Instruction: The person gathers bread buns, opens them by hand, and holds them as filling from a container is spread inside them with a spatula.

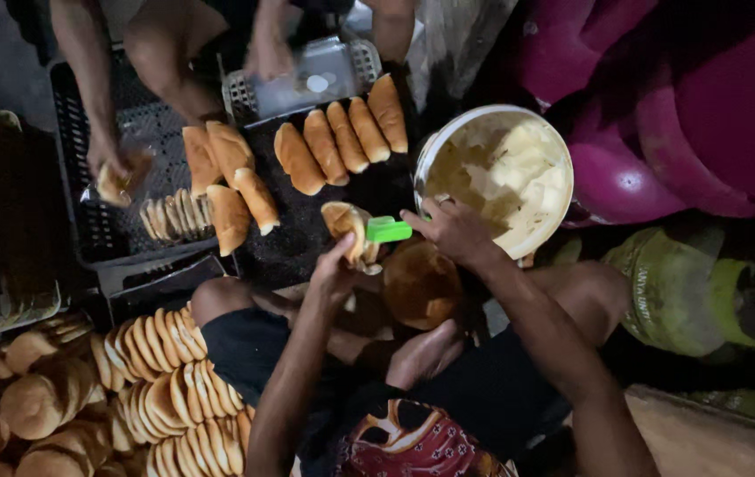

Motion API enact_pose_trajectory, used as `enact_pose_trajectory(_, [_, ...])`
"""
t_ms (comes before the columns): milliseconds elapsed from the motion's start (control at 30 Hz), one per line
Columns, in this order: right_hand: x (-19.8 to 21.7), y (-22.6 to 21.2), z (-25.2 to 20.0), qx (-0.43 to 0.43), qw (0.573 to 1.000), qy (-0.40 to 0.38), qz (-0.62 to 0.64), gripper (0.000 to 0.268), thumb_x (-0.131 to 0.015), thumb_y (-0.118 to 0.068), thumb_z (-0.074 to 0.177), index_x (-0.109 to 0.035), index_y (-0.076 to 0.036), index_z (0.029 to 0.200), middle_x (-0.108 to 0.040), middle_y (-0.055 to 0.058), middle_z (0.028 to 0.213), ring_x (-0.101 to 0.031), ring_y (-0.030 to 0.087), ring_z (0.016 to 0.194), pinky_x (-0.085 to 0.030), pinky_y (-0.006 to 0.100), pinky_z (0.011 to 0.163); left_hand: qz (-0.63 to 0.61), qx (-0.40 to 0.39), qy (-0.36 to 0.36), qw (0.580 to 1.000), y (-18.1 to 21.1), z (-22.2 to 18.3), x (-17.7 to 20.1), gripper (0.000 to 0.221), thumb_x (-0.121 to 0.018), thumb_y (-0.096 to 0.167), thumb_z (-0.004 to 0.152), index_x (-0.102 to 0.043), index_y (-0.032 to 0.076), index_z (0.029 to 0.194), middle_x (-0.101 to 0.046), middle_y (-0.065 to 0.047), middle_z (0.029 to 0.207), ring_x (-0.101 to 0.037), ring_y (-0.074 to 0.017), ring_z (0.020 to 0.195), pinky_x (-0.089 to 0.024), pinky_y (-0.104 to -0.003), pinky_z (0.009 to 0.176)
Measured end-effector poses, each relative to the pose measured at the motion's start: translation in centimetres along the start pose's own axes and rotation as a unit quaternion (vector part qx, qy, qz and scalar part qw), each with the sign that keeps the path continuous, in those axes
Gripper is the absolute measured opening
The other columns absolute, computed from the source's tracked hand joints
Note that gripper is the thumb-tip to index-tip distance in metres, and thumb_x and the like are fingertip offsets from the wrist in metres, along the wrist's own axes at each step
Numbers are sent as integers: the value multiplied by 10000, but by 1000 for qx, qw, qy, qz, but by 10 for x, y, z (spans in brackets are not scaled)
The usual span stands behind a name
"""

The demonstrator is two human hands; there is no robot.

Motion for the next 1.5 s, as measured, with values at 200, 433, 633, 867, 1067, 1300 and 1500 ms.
enact_pose_trajectory(200, [12, -11, 2, 45, 997, -44, 34, 424, -691, -163, 815, -735, -218, 1233, -633, 66, 938, -677, 276, 905, -560, 420, 746, 9, -123, -15, 992, 23, 23, 40, 416, -694, 172, 944, -615, 35, 1329, -708, -125, 1236, -691, -280, 1119, -582, -508, 908])
enact_pose_trajectory(433, [30, 50, -18, -193, 974, -27, 113, 409, -730, -162, 853, -748, -244, 1254, -651, 113, 975, -685, 337, 898, -569, 466, 750, 279, -291, 140, 905, 80, 68, 75, 420, -675, 83, 857, -584, -14, 1255, -664, -142, 1155, -659, -340, 1031, -561, -556, 839])
enact_pose_trajectory(633, [24, 58, -23, -194, 973, -24, 125, 359, -741, -175, 859, -736, -159, 1218, -665, 145, 1032, -682, 371, 921, -567, 476, 762, 769, -298, 253, 505, 67, 72, 75, 410, -624, 45, 883, -584, 55, 1290, -644, -84, 1101, -626, -239, 955, -523, -389, 787])
enact_pose_trajectory(867, [30, 76, -32, -218, 965, -36, 139, 361, -736, -197, 867, -730, -107, 1217, -679, 148, 1018, -689, 376, 918, -569, 472, 773, 234, -313, 65, 918, 117, 89, 118, 463, -597, 1, 825, -593, 88, 1280, -618, -31, 971, -576, -153, 801, -459, -259, 631])
enact_pose_trajectory(1067, [32, 91, -36, -223, 968, 3, 113, 378, -738, -263, 902, -727, -144, 1261, -695, 202, 1200, -691, 391, 1022, -569, 475, 845, 564, -393, 331, 646, 196, 53, 66, 555, -785, 257, 869, -534, -40, 1265, -658, -186, 1045, -697, -360, 900, -559, -414, 784])
enact_pose_trajectory(1300, [-12, 148, -88, -421, 877, -201, 119, 403, -677, -273, 944, -689, -122, 1318, -719, 210, 1137, -686, 402, 1027, -539, 518, 914, 760, -377, 153, 507, 78, 1, -76, 714, -738, 416, 909, -500, 14, 1449, -508, -286, 1425, -468, -482, 1334, -379, -584, 1111])
enact_pose_trajectory(1500, [-151, 198, -138, -385, 858, -337, -45, 359, -636, -268, 954, -717, -128, 1275, -723, 140, 1179, -669, 327, 1101, -505, 469, 973, 845, -308, -87, 429, -80, -24, -129, 1046, -781, 608, 761, -369, 17, 1519, -360, -268, 1552, -286, -486, 1467, -208, -629, 1174])
Point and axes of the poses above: each hand's wrist, its own z-axis towards the middle knuckle, its own x-axis out of the back of the hand, y = z × x, the point moved 6 cm from there along z, towards the middle knuckle
